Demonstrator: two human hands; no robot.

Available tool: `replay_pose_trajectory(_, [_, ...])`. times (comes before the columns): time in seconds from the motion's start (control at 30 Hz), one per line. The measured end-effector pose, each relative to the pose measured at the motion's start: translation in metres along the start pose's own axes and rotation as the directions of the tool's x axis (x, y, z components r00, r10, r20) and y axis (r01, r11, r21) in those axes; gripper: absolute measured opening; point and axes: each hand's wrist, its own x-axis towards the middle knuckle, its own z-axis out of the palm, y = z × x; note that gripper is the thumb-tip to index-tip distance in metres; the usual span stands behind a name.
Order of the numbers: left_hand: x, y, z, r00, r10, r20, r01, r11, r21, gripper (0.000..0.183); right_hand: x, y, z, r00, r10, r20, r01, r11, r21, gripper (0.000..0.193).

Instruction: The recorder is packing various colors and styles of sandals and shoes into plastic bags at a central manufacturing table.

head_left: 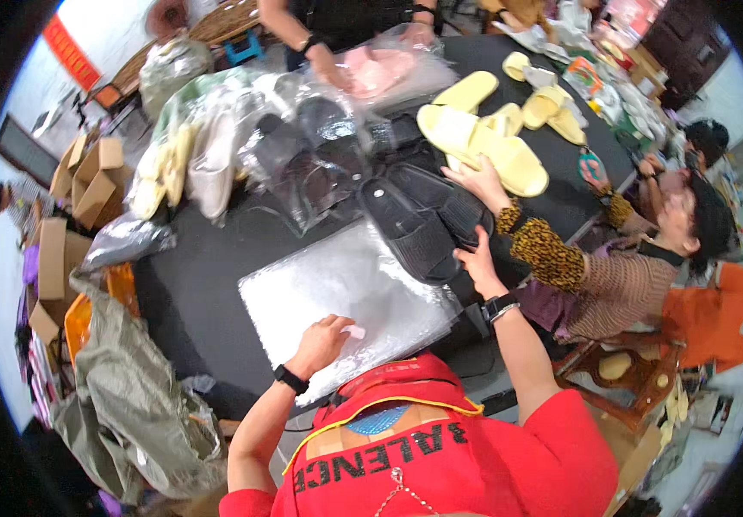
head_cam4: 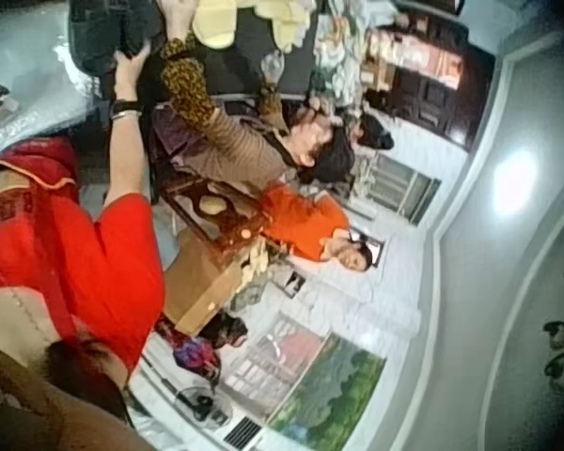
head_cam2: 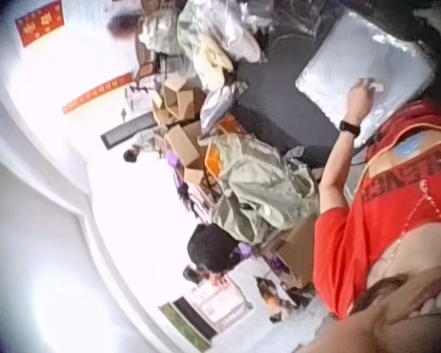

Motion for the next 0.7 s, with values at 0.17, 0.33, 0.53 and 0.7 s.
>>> replay_pose_trajectory(0.17, [-0.017,-0.02,0.009,0.995,-0.102,0.016,0.102,0.995,-0.015,0.022,0.007,0.036,0.003,0.982,0.186,-0.03,-0.188,0.977,-0.097,0.078])
replay_pose_trajectory(0.33, [-0.024,-0.045,0.021,0.985,-0.17,0.026,0.172,0.98,-0.103,0.023,-0.014,0.029,0.017,0.962,0.184,-0.2,-0.229,0.945,-0.232,0.072])
replay_pose_trajectory(0.53, [-0.023,-0.058,0.034,0.982,-0.13,-0.136,0.143,0.986,0.091,0.036,-0.016,0.03,0.04,0.999,0.03,-0.02,-0.035,0.927,-0.373,0.064])
replay_pose_trajectory(0.7, [-0.017,-0.072,0.048,0.967,-0.208,-0.145,0.226,0.967,0.12,0.04,-0.002,0.032,0.042,0.99,0.137,0.016,-0.105,0.828,-0.551,0.059])
